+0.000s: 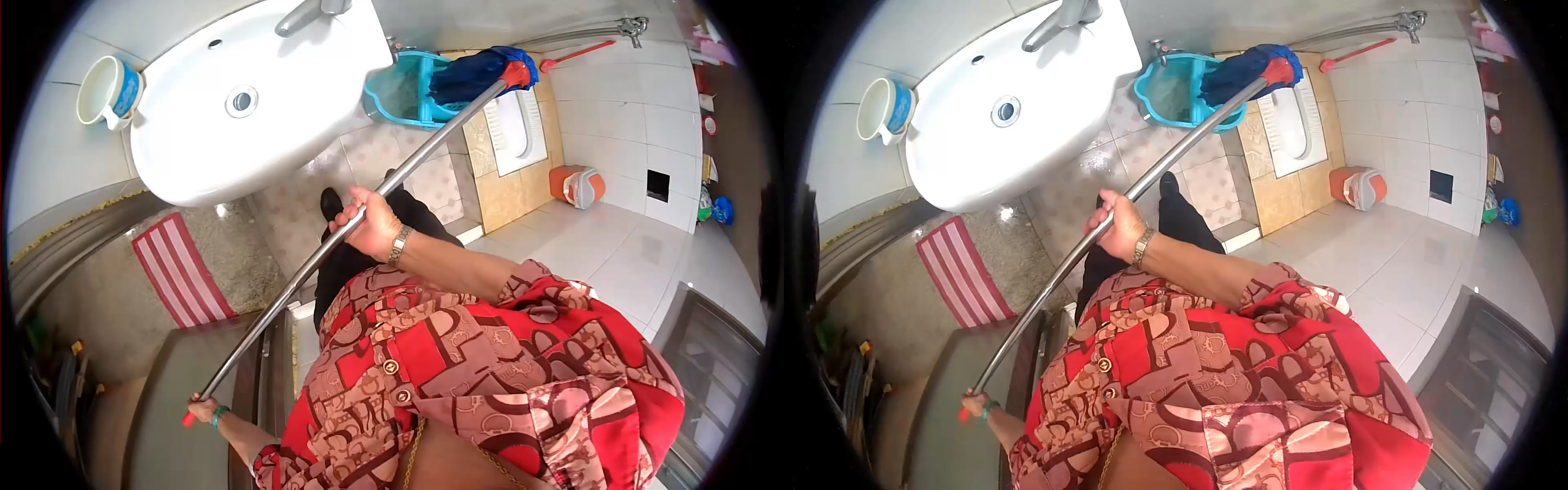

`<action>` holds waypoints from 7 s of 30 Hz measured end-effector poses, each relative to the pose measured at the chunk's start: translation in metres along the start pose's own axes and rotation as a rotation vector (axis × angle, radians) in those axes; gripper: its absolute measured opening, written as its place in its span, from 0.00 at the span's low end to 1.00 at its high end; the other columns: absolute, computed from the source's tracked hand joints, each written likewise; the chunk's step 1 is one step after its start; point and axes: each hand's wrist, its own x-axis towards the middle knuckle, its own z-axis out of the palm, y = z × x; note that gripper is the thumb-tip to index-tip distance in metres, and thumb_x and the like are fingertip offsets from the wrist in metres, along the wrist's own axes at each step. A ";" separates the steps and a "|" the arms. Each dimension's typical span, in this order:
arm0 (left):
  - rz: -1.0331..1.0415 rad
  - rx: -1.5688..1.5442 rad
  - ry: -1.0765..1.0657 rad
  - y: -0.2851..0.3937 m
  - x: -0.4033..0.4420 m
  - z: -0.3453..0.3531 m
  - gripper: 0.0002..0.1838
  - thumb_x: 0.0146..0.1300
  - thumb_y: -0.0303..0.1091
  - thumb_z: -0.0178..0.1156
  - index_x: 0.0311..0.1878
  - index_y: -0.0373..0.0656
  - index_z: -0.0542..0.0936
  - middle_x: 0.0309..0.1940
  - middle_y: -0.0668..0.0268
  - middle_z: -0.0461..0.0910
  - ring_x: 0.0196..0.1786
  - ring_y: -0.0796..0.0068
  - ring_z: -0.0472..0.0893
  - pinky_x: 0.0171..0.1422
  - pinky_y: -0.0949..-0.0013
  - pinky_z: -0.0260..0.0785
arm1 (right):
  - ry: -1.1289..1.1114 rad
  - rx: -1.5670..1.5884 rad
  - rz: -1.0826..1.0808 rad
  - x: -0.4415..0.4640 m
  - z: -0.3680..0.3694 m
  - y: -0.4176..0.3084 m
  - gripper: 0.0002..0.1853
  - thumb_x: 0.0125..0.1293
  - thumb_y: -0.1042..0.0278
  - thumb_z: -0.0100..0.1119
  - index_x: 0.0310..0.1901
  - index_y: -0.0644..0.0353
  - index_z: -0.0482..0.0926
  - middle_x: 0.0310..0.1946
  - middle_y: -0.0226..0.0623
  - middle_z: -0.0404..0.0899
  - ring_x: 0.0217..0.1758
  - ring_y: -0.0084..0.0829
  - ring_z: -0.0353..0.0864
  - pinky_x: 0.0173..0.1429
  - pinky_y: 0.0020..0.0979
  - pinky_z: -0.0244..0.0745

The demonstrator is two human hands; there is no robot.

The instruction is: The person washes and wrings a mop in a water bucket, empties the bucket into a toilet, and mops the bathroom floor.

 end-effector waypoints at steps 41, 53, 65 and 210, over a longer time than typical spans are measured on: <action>0.551 -0.710 -2.725 0.259 -0.725 0.269 0.23 0.59 0.59 0.44 0.31 0.46 0.67 0.24 0.64 0.64 0.28 0.72 0.65 0.36 0.70 0.59 | -0.183 -1.451 -1.568 -0.040 0.065 -0.260 0.11 0.51 0.60 0.56 0.29 0.60 0.77 0.18 0.37 0.76 0.23 0.34 0.76 0.30 0.32 0.69; 0.972 0.913 -1.944 -0.176 -0.574 0.521 0.16 0.58 0.36 0.51 0.47 0.37 0.71 0.36 0.55 0.76 0.42 0.61 0.74 0.46 0.66 0.65 | 0.374 -0.033 -1.708 -0.065 -0.074 -0.343 0.13 0.56 0.72 0.47 0.15 0.65 0.65 0.10 0.33 0.63 0.13 0.30 0.71 0.26 0.31 0.73; 1.741 1.223 -1.791 -0.270 -0.573 0.597 0.17 0.57 0.40 0.49 0.48 0.44 0.70 0.48 0.58 0.72 0.53 0.54 0.69 0.58 0.49 0.56 | 0.498 -0.029 -1.533 -0.041 -0.079 -0.384 0.12 0.63 0.66 0.42 0.23 0.59 0.62 0.17 0.31 0.60 0.19 0.29 0.64 0.36 0.44 0.71; 1.746 0.938 -2.404 -0.532 -0.729 0.557 0.33 0.27 0.56 0.64 0.36 0.44 0.71 0.33 0.65 0.67 0.39 0.65 0.67 0.43 0.64 0.53 | 0.290 0.058 -1.316 0.000 -0.200 -0.525 0.15 0.65 0.69 0.35 0.19 0.54 0.61 0.08 0.24 0.49 0.15 0.19 0.46 0.30 0.25 0.50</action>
